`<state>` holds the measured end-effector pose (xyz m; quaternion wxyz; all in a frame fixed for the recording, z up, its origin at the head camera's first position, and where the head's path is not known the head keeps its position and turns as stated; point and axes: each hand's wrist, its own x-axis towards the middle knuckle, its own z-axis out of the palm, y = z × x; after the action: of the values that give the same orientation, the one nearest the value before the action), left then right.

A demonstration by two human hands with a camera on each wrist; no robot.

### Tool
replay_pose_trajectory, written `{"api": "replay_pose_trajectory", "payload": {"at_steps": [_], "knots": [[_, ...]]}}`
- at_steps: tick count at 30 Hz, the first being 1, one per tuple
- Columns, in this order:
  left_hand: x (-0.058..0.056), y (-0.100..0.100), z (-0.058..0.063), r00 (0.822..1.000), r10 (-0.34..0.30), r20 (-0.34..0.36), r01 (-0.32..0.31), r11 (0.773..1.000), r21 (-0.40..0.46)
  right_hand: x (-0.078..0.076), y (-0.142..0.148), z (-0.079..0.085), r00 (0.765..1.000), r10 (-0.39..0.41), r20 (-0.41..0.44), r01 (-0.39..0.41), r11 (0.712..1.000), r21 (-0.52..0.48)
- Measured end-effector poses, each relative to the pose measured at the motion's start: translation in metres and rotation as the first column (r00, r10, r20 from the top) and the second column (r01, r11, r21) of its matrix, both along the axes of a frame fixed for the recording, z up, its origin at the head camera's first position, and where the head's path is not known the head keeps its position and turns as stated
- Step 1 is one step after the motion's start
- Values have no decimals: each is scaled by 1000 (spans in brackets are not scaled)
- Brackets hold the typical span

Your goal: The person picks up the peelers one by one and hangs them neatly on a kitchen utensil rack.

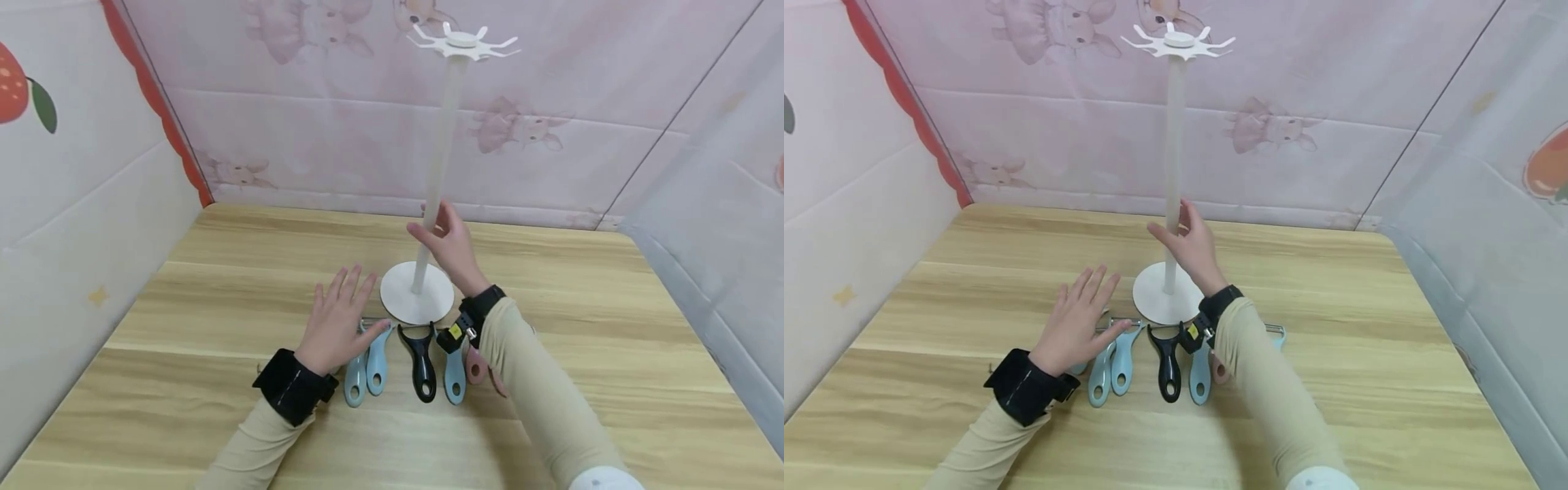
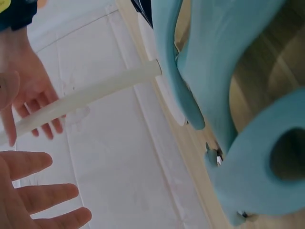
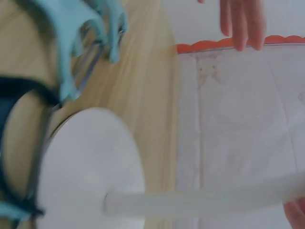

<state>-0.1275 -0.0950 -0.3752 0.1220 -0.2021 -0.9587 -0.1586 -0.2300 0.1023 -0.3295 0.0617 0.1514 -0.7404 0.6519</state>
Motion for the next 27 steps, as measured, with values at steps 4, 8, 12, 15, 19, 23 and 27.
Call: {"api": "replay_pose_trajectory", "payload": {"at_steps": [4, 8, 12, 15, 19, 23, 27], "knots": [[1, -3, 3, 1000, 1, -4, -1, 1000, 1, -6, -12, 6, 999, -32, -25, 29, 994, -109], [2, -6, 7, 1000, -20, -20, 20, 1000, 5, -9, -17, 8, 996, -75, -37, 67, 981, -180], [2, -15, 9, 997, -42, -58, 42, 999, -7, -11, -16, 9, 992, -126, -21, 119, 969, -217], [2, -25, 9, 995, -69, -72, 67, 997, -28, -12, -13, 10, 986, -166, -7, 161, 967, -196], [1, -43, 4, 982, -178, -68, 172, 981, -89, -11, -10, 8, 982, -190, -16, 184, 967, -178], [-1, -56, -4, 949, -312, -36, 301, 936, -185, -11, -11, 4, 978, -197, -61, 182, 963, -200], [-2, -59, -11, 915, -402, 20, 390, 871, -299, -11, -14, -1, 971, -214, -108, 188, 959, -211]]}}
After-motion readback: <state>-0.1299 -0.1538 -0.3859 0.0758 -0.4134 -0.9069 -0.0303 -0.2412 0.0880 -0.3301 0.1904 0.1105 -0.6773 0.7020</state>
